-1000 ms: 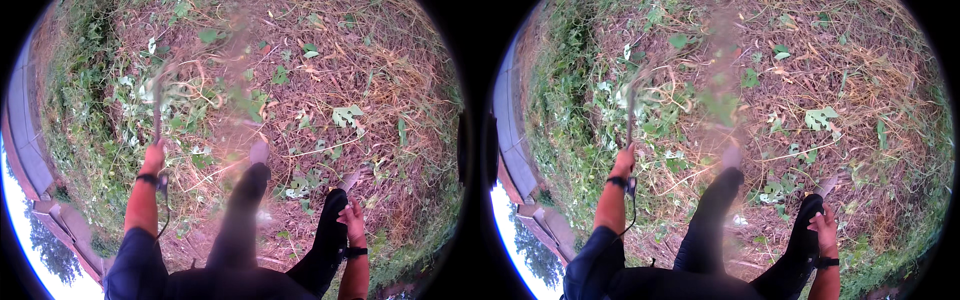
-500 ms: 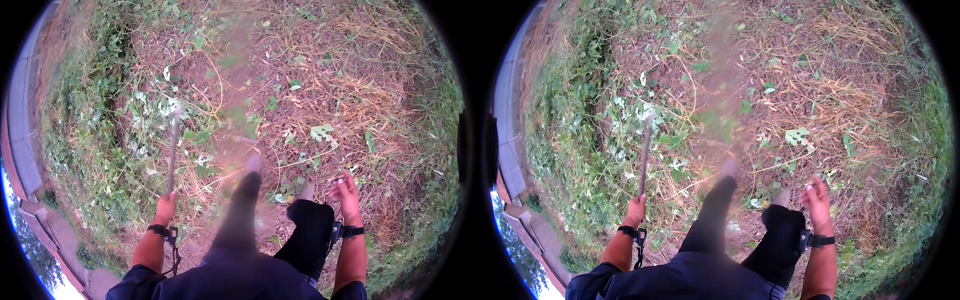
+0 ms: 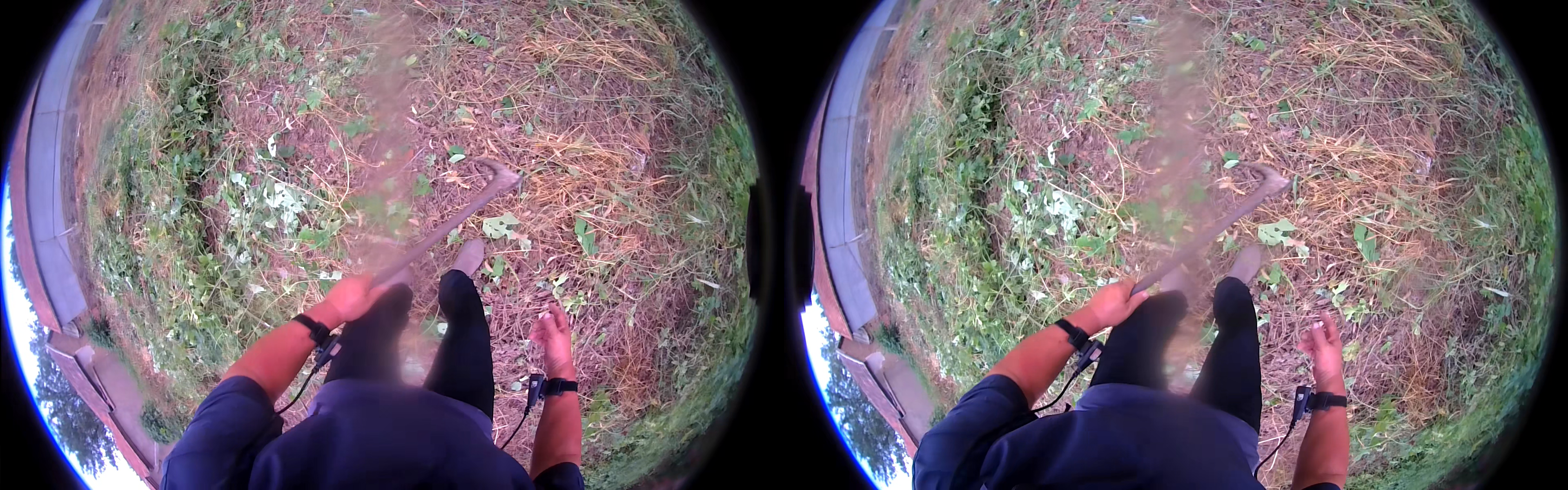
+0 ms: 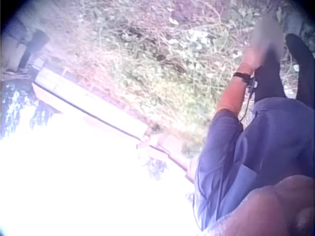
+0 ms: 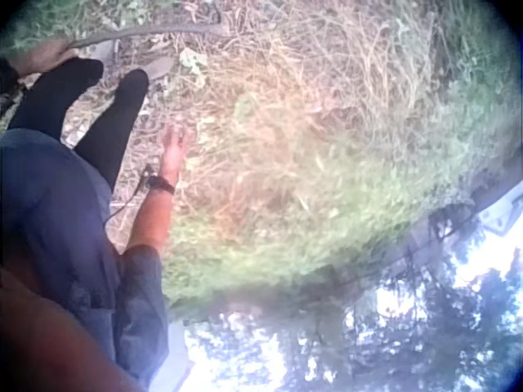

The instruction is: The person clears weeds and long grass from a path using a hand-held blade, pulling and cutting stems by hand.

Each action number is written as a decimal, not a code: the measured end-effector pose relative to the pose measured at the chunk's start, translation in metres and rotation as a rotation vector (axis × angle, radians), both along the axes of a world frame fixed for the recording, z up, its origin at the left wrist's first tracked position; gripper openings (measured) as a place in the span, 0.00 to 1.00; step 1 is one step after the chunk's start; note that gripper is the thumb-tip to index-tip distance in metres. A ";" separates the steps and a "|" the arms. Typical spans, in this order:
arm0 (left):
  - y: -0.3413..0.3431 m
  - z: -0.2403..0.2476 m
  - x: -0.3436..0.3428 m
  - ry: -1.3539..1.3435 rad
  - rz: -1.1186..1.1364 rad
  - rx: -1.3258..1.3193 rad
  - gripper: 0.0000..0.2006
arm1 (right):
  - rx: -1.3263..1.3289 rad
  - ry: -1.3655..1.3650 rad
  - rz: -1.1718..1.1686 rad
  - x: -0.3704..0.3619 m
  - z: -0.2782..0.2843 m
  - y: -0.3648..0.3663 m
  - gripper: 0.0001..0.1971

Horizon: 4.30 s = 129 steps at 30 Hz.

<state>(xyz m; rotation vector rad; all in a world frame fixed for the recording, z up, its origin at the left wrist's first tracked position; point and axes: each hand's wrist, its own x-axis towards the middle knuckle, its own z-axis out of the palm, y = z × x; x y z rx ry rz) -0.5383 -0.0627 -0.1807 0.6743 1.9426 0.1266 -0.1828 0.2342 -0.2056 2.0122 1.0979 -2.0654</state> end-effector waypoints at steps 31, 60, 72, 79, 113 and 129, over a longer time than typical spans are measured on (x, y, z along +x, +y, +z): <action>-0.139 -0.127 -0.162 0.118 0.308 -0.417 0.22 | -0.094 -0.290 0.048 -0.078 -0.120 -0.046 0.26; 0.002 -0.176 -0.195 0.163 -0.044 0.040 0.18 | -0.084 -0.311 -0.056 -0.043 -0.116 -0.076 0.24; 0.117 -0.278 -0.336 0.223 -0.051 -0.186 0.26 | -0.031 -0.363 -0.129 -0.028 -0.114 -0.082 0.26; -0.172 -0.160 -0.302 0.293 -0.001 -0.691 0.34 | -0.126 -0.324 -0.181 -0.002 -0.130 -0.091 0.28; -0.161 -0.118 -0.213 0.225 0.142 -0.574 0.28 | -0.122 -0.293 -0.143 -0.037 -0.136 -0.098 0.27; 0.260 -0.263 -0.277 0.100 -0.204 0.203 0.26 | -0.047 -0.324 -0.183 -0.053 -0.106 -0.085 0.26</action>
